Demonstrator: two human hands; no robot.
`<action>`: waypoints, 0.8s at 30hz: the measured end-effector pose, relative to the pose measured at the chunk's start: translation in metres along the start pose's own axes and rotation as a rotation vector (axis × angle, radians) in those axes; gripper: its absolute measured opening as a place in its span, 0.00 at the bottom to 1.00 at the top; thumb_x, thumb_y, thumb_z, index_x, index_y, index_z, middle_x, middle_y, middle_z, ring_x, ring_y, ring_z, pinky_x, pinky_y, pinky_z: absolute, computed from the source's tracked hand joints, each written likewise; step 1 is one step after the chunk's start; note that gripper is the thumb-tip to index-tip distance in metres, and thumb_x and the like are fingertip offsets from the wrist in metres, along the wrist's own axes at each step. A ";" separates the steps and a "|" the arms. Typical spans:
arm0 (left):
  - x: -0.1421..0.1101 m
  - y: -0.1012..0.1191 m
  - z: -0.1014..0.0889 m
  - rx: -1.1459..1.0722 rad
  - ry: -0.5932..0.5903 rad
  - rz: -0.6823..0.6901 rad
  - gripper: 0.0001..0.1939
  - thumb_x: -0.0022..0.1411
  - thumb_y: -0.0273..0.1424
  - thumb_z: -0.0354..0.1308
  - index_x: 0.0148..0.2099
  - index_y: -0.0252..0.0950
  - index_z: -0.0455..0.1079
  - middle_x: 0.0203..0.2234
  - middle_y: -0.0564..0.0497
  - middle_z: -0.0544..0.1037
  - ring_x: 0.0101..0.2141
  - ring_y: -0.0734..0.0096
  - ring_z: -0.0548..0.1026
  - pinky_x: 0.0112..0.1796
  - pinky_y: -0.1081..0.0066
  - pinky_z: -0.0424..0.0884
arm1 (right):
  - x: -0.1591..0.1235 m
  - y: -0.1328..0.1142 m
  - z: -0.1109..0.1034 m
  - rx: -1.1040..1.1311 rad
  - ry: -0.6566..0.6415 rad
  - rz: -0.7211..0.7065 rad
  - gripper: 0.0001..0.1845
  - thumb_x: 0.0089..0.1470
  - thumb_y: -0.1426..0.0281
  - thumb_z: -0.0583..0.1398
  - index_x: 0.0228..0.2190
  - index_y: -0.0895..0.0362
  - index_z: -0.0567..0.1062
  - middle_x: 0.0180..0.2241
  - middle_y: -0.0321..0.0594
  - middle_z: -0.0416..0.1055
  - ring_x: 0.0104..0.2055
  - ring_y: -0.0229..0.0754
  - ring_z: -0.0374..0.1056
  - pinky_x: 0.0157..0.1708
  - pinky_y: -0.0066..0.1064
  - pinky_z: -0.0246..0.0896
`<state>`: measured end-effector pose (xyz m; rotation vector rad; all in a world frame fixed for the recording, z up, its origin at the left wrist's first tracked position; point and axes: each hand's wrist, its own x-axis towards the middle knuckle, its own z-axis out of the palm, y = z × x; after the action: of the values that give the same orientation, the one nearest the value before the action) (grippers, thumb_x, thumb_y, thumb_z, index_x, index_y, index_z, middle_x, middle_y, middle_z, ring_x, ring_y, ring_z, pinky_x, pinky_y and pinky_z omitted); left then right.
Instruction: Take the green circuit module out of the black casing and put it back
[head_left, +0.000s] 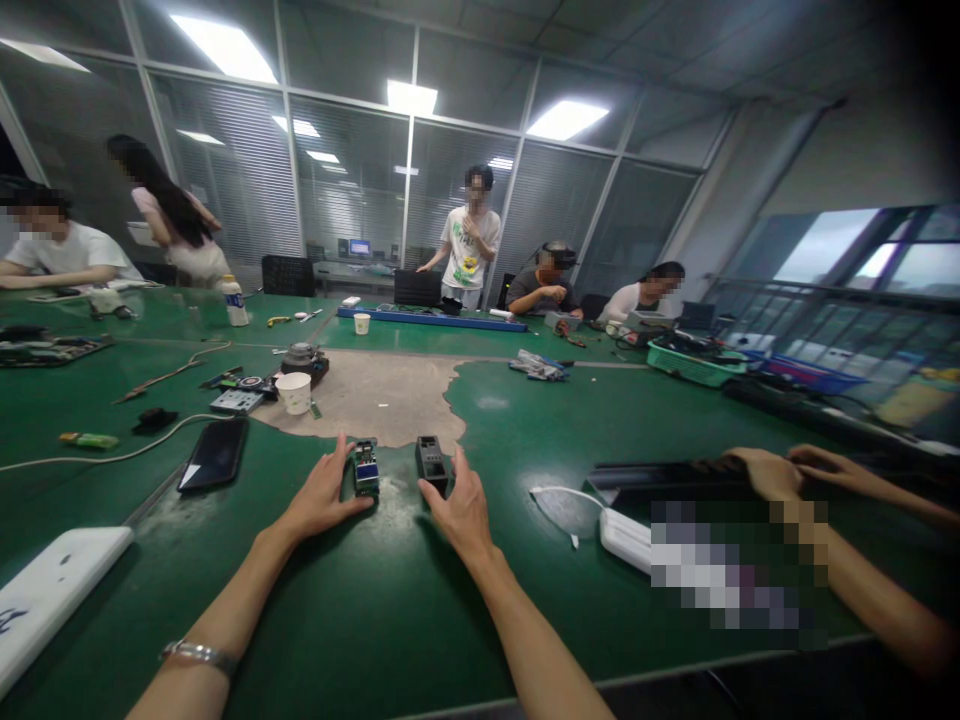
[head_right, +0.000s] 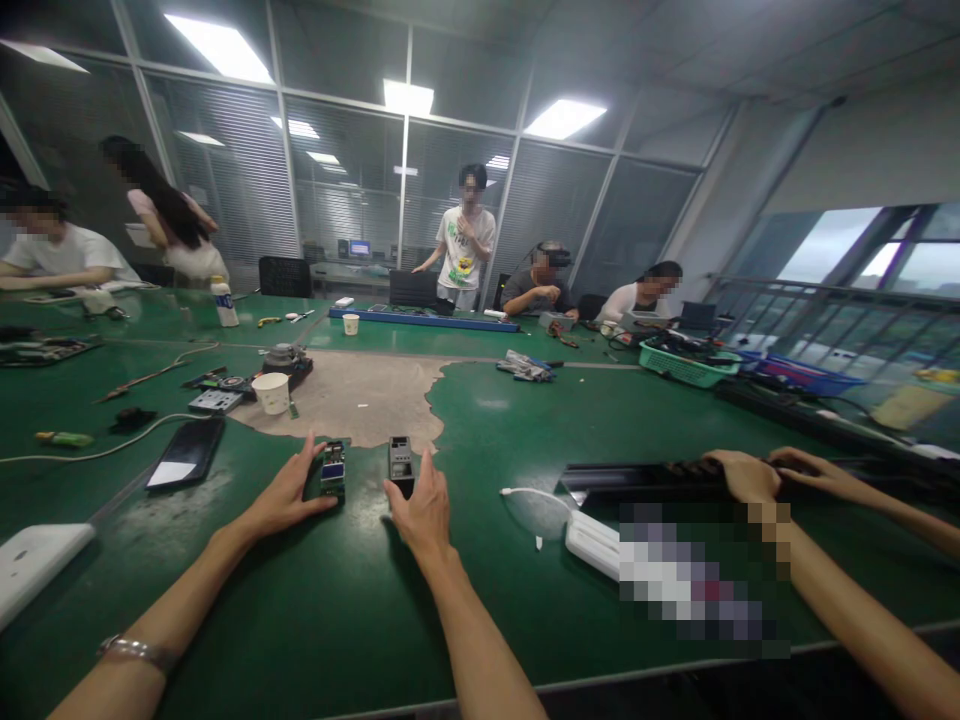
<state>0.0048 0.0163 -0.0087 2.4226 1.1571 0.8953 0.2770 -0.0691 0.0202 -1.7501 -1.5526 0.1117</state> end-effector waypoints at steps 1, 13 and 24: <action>0.000 0.000 0.000 -0.003 0.008 0.005 0.64 0.59 0.46 0.66 0.75 0.38 0.19 0.68 0.32 0.58 0.64 0.36 0.61 0.61 0.41 0.57 | 0.000 -0.001 0.002 -0.005 -0.010 -0.005 0.47 0.57 0.57 0.64 0.68 0.65 0.54 0.56 0.58 0.71 0.57 0.56 0.68 0.56 0.43 0.62; 0.000 -0.005 0.002 -0.012 0.021 0.015 0.62 0.60 0.44 0.66 0.75 0.39 0.20 0.67 0.33 0.61 0.64 0.39 0.63 0.61 0.42 0.58 | 0.020 -0.043 -0.009 0.141 0.007 0.003 0.41 0.57 0.62 0.63 0.66 0.64 0.59 0.56 0.55 0.73 0.58 0.52 0.71 0.56 0.39 0.64; 0.000 -0.005 0.004 -0.028 0.028 0.005 0.63 0.61 0.46 0.66 0.75 0.39 0.18 0.67 0.32 0.61 0.64 0.43 0.63 0.61 0.43 0.59 | 0.014 -0.104 0.020 0.187 -0.149 -0.037 0.43 0.56 0.62 0.64 0.66 0.68 0.59 0.53 0.57 0.75 0.55 0.53 0.73 0.54 0.36 0.67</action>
<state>0.0039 0.0193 -0.0142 2.3989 1.1408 0.9437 0.1863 -0.0524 0.0737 -1.5956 -1.6236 0.3643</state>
